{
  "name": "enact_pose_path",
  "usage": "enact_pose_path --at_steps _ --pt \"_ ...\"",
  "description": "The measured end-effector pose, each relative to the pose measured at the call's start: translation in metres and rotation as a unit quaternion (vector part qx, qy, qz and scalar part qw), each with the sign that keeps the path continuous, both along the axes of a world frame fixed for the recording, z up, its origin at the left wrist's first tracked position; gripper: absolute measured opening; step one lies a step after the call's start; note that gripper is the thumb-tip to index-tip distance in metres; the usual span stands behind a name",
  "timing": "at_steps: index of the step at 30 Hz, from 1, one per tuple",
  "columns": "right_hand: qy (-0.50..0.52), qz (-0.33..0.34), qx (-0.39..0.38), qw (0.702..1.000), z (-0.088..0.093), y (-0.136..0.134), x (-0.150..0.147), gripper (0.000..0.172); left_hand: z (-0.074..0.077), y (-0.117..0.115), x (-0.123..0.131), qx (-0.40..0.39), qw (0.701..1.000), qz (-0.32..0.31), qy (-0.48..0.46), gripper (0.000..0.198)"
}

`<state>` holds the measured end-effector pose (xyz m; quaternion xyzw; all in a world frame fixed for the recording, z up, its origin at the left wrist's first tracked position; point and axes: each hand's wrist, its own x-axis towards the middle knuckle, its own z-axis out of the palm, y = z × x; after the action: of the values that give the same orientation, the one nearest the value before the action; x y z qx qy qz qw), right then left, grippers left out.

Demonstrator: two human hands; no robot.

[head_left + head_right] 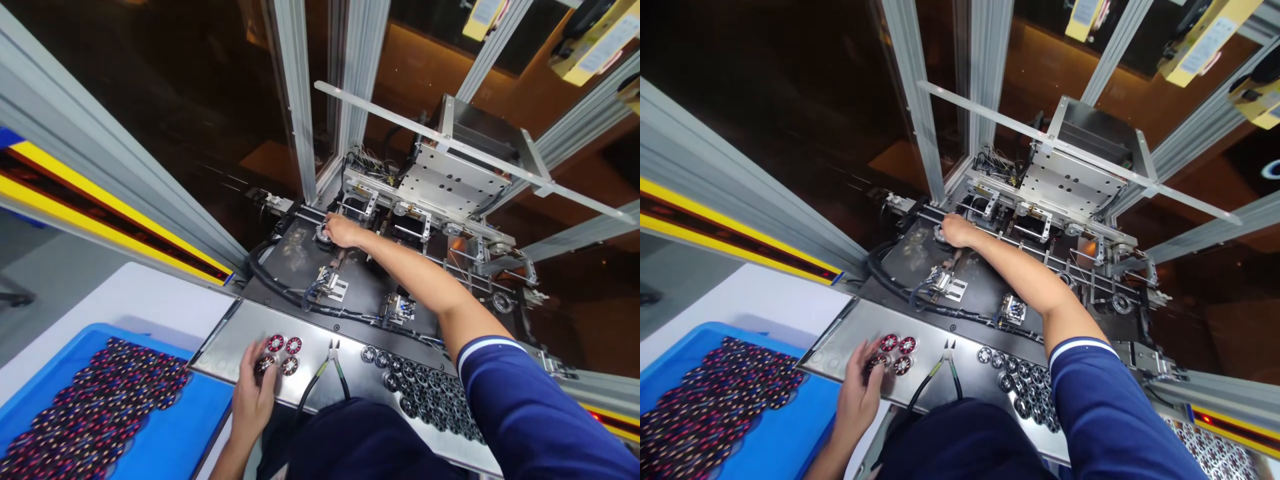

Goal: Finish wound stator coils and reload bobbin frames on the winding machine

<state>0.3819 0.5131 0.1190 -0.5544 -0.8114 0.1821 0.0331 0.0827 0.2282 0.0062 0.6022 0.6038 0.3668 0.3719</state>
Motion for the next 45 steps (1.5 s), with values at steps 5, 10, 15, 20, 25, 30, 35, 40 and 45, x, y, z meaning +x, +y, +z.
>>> enact_pose_path --at_steps 5,10,15,20,25,30,35,40,45 --pt "-0.038 -0.019 -0.001 0.999 -0.008 -0.001 -0.006 0.024 0.0 -0.001 -0.002 -0.001 1.0 -0.003 -0.001 0.065" --pt "-0.055 -0.013 0.022 0.998 -0.005 -0.007 -0.004 0.023 0.002 -0.001 0.001 -0.006 1.0 0.007 -0.003 0.063" --pt "-0.064 0.025 0.09 0.993 0.009 -0.037 0.006 0.027 0.004 -0.006 -0.007 -0.001 1.0 0.016 -0.024 0.062" --pt "-0.098 0.102 0.082 0.987 0.015 -0.056 0.014 0.04 0.017 -0.017 -0.021 0.038 0.998 0.054 -0.017 0.063" --pt "-0.108 0.103 0.092 0.984 0.028 -0.062 0.005 0.048 0.054 -0.026 -0.008 0.117 0.992 0.03 0.026 0.073" --pt "-0.067 0.061 0.164 0.982 0.076 -0.123 0.007 0.057 0.069 -0.027 0.039 0.162 0.973 -0.146 0.071 0.046" --pt "0.072 0.062 0.272 0.958 0.101 -0.258 0.025 0.045 0.042 -0.017 0.103 0.149 0.907 -0.384 0.089 0.028" --pt "0.177 -0.086 0.238 0.951 0.049 -0.383 0.048 0.042 0.022 -0.008 0.136 0.107 0.889 -0.433 0.099 0.027" --pt "0.213 -0.182 0.203 0.938 -0.002 -0.439 0.045 0.038 0.026 -0.004 0.135 0.038 0.908 -0.409 0.075 0.019"
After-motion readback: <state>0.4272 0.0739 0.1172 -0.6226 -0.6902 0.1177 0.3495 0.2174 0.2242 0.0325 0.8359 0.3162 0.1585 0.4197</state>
